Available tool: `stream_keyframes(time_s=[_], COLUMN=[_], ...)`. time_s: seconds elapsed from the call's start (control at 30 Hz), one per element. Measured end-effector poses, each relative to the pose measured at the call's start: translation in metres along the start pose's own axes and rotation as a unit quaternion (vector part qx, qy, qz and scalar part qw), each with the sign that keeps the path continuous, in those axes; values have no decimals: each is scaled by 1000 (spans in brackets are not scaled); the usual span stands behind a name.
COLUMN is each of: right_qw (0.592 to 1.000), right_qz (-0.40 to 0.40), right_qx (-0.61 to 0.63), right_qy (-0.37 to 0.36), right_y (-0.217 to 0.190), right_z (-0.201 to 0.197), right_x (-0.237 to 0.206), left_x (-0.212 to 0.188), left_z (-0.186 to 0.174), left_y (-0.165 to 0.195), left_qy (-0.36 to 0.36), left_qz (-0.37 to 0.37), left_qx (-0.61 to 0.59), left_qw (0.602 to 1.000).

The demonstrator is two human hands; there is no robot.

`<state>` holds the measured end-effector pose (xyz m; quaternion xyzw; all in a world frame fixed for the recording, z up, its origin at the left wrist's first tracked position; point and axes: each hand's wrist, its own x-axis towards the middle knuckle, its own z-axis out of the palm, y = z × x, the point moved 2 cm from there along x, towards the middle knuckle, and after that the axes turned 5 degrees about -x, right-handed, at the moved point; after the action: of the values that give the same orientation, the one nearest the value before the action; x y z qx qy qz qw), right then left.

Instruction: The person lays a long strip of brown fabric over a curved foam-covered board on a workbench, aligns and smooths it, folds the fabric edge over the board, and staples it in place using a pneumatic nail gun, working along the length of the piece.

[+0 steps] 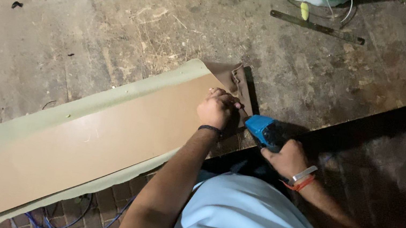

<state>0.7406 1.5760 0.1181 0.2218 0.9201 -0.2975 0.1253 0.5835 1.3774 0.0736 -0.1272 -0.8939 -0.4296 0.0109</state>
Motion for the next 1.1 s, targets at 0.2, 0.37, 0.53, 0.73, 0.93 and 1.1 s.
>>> stream_keyframes(time_s=[0.2,0.37,0.53,0.73,0.93,1.1], right_qw=[999,994,996,979,934,939], right_qz=[-42,48,-31,-123,-353,-300], right_qx=[-12,-59,-87,-156,0,-87], right_qy=[-26,-80,1,41,63,-147], right_y=[-27,-13,-4,-8,-62,-105], right_z=[-9,-44,-77,-72,-48,-8], right_x=[10,37,101,157,139,164], left_x=[2,2,4,29,108,167], left_z=[-6,-13,-21,-37,-43,-19], left_y=[3,11,9,-23,-44,-61], left_qy=[8,-5,-51,-16,42,-230], left_qz=[17,-4,11,-16,25,-111], left_qx=[-2,-33,-32,-86,42,140], left_qw=[1000,999,998,996,998,957])
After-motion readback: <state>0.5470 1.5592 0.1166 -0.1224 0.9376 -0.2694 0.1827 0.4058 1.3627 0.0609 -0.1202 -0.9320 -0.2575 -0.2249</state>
